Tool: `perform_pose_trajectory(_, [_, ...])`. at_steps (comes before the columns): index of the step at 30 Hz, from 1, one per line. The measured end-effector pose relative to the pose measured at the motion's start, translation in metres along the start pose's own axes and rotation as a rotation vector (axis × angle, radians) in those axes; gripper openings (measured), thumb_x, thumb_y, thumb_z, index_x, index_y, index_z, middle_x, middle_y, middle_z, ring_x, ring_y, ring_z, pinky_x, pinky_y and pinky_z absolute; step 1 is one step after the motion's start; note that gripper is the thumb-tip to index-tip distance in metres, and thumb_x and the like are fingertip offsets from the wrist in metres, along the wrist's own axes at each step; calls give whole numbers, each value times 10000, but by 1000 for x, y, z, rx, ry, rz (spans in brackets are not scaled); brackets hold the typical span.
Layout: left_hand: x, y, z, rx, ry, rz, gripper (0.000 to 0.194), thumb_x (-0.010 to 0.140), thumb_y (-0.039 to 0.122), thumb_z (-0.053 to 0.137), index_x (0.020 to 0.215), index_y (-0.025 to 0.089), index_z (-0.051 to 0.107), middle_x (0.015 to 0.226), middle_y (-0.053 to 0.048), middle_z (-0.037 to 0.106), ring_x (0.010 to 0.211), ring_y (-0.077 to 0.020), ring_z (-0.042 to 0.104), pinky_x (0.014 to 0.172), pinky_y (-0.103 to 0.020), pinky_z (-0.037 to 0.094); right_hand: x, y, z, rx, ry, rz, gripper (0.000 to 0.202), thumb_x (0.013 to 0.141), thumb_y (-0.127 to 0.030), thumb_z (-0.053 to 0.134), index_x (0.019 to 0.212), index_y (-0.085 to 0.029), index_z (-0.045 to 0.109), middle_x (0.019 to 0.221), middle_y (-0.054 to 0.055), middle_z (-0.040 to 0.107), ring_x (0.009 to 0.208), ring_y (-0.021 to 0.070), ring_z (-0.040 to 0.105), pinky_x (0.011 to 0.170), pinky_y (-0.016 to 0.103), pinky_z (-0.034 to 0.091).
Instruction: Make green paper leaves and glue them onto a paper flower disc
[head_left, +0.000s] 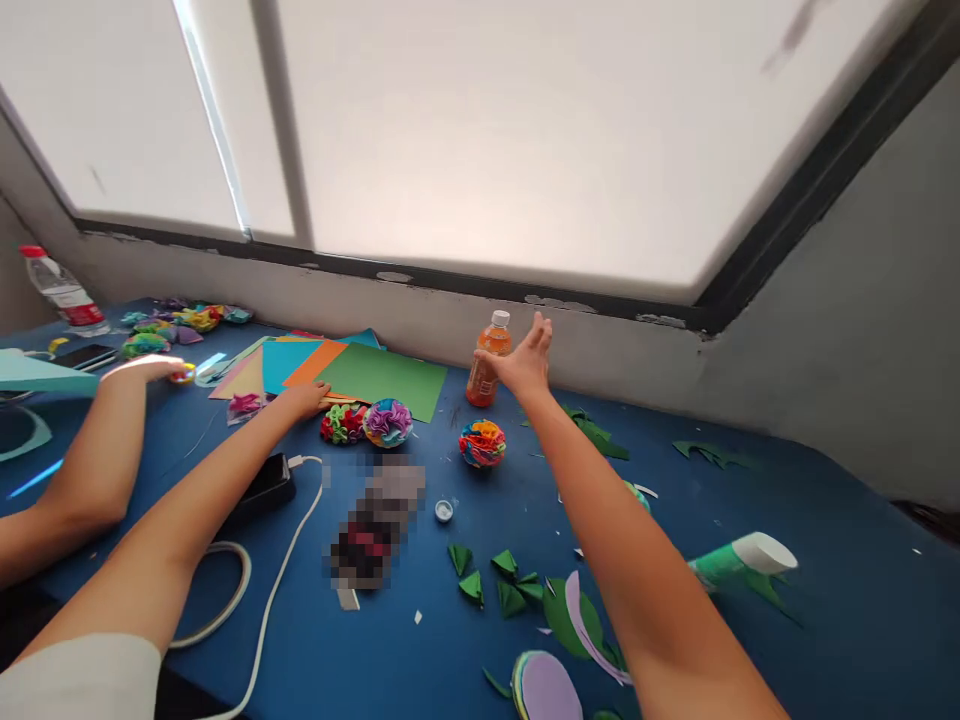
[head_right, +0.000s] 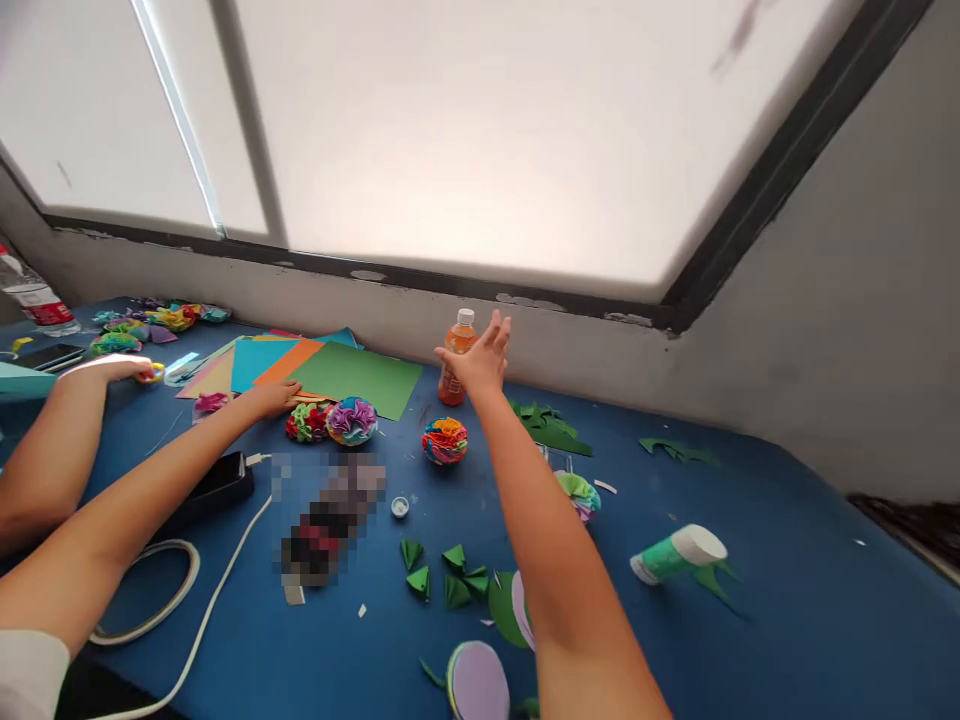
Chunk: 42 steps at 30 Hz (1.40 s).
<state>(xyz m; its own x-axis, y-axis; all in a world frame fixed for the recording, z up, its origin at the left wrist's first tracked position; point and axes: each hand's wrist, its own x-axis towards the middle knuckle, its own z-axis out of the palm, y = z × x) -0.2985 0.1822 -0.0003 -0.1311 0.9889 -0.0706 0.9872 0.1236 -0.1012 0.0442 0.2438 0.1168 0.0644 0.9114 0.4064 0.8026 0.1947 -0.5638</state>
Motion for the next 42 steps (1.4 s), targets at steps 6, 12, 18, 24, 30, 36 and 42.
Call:
perform_pose_trajectory(6, [6,-9,9,-41,28,-17,326,878,311,523,1166,158,517,1180,-95,544,1000,-214,569,832,-423,496,50,-1,57,-59,-104,77,506,675,-430,672,1039,-86,595,1047,237,624,1007,362,586,833,463,451])
perform_pose_trajectory(12, [9,-12,14,-44,59,-15,331,877,310,525,1170,158,514,1187,-96,540,1008,-217,566,838,-428,493,65,-61,95,14,-60,-127,513,711,-493,592,1066,-125,557,1084,199,621,1014,356,571,847,462,419])
perform_pose_trajectory(18, [8,-12,13,-62,72,-22,333,876,309,526,1172,158,513,1191,-97,538,1014,-219,564,841,-430,492,35,-132,159,164,-285,-391,440,784,-528,493,1077,-202,529,1088,75,648,976,217,603,767,275,450])
perform_pose_trajectory(24, [9,-13,11,-71,67,-44,332,878,313,522,1174,163,514,1198,-97,535,1017,-218,562,846,-430,490,7,-163,188,119,-502,-444,534,750,-568,536,1066,-138,515,1077,150,635,956,263,607,731,315,463])
perform_pose_trajectory(30, [7,-11,7,-74,69,-42,323,878,309,522,1166,162,518,1186,-95,541,1005,-214,567,837,-424,494,1,-143,170,-51,-647,-472,541,773,-569,533,1073,-118,534,1078,163,636,941,261,619,713,310,470])
perform_pose_trajectory(36, [4,-7,-1,-48,61,-49,293,891,313,497,1143,170,536,1174,-90,550,989,-204,571,833,-404,498,-24,-119,120,-247,-599,-597,412,853,-472,480,1012,-112,601,1051,188,648,963,300,615,736,357,469])
perform_pose_trajectory(42, [-5,0,-10,1,60,-77,308,880,326,515,1131,148,542,1142,-78,564,982,-220,576,821,-410,501,-72,-94,39,-334,-578,-887,302,894,-360,430,917,-137,633,953,154,677,912,274,633,716,324,450])
